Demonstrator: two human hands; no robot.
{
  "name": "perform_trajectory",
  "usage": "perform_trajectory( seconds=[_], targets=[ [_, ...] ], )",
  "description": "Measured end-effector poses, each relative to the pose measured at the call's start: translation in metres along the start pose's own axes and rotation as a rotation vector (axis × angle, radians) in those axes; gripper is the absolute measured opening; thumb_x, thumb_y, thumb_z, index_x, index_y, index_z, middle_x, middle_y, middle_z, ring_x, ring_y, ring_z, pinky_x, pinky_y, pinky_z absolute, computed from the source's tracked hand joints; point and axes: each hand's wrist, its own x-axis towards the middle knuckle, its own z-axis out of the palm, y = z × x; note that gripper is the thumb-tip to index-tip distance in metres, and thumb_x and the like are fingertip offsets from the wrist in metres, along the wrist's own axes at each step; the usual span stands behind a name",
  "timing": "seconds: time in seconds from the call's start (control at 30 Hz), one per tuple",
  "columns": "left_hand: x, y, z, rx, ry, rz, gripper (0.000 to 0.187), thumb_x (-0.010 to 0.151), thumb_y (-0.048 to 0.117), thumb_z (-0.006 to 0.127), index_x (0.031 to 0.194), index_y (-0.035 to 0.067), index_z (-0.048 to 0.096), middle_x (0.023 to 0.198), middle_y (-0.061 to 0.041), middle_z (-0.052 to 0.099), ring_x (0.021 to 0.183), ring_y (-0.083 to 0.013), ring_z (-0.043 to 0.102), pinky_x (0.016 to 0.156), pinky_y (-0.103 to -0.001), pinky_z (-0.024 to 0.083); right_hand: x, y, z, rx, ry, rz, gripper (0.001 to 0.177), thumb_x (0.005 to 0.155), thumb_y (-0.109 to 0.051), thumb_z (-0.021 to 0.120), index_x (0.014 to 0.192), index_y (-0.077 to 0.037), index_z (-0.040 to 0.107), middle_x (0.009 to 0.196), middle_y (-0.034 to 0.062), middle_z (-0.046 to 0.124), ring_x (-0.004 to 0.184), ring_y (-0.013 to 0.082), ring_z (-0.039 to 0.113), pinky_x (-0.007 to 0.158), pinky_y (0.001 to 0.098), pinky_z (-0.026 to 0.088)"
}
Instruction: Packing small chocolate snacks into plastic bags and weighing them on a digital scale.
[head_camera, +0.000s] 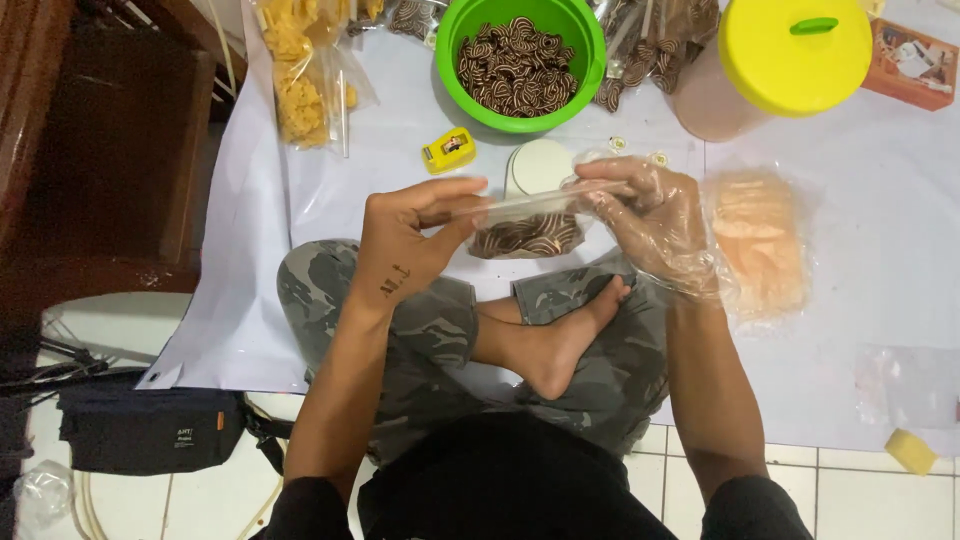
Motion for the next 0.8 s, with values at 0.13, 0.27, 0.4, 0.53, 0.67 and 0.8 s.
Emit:
perform_trajectory(
  seconds=[0.13,0.27,0.4,0.53,0.67,0.8],
  targets=[
    [0.001,-0.008,0.0,0.039,0.037,0.044,0.018,0.097,0.002,0.07,0.111,0.01,0.078,0.079,-0.009,0.078,0.081,-0.0097,0.07,0.068,-0.027,0.06,-0.003,0.008,-0.002,-0.051,0.066,0.025,0.018,0.095,0.01,0.065,0.113,0.008,0.07,0.097,0.0228,0.075,0.087,0.0247,0.073,0.081,0.0368,0.061],
    [-0.001,-0.007,0.0,0.029,0.039,0.072,0.015,0.097,0.001,0.07,0.104,0.01,0.079,0.08,-0.012,0.078,0.081,-0.0121,0.07,0.065,-0.026,0.059,-0.002,0.008,-0.001,-0.06,0.082,-0.012,0.016,0.096,0.011,0.064,0.109,0.008,0.073,0.094,0.0238,0.075,0.084,0.0255,0.074,0.08,0.0376,0.062],
    [0.002,0.003,0.0,0.007,0.042,0.097,0.017,0.098,-0.003,0.066,0.102,0.007,0.079,0.084,-0.013,0.078,0.074,-0.0166,0.074,0.065,-0.03,0.06,-0.006,0.024,-0.005,-0.019,0.12,-0.029,0.012,0.096,0.01,0.065,0.101,0.006,0.075,0.092,0.0227,0.075,0.085,0.024,0.073,0.078,0.0345,0.06],
    [-0.001,0.006,-0.005,-0.004,-0.005,0.084,0.03,0.099,-0.008,0.052,0.108,0.006,0.077,0.094,-0.01,0.077,0.077,-0.0059,0.057,0.07,-0.028,0.057,-0.005,0.017,-0.007,0.022,0.046,-0.028,0.019,0.096,0.007,0.056,0.101,0.005,0.075,0.091,0.0207,0.072,0.083,0.0229,0.068,0.075,0.0347,0.057],
    [0.001,0.009,-0.004,-0.006,-0.035,0.12,0.027,0.088,0.003,0.077,0.115,0.002,0.075,0.103,-0.014,0.075,0.09,-0.0192,0.071,0.081,-0.038,0.061,0.0,0.0,0.002,0.054,0.047,-0.067,0.018,0.087,0.006,0.069,0.105,0.008,0.074,0.094,0.0244,0.07,0.083,0.0254,0.067,0.073,0.0325,0.053],
    [0.002,0.01,0.003,0.146,0.077,0.203,0.017,0.093,-0.003,0.074,0.108,0.004,0.078,0.093,-0.009,0.075,0.085,-0.019,0.074,0.079,-0.034,0.062,0.001,0.008,0.0,-0.047,0.061,-0.085,0.017,0.089,0.011,0.069,0.105,0.005,0.074,0.091,0.0212,0.072,0.074,0.0202,0.065,0.065,0.0281,0.051]
  ],
)
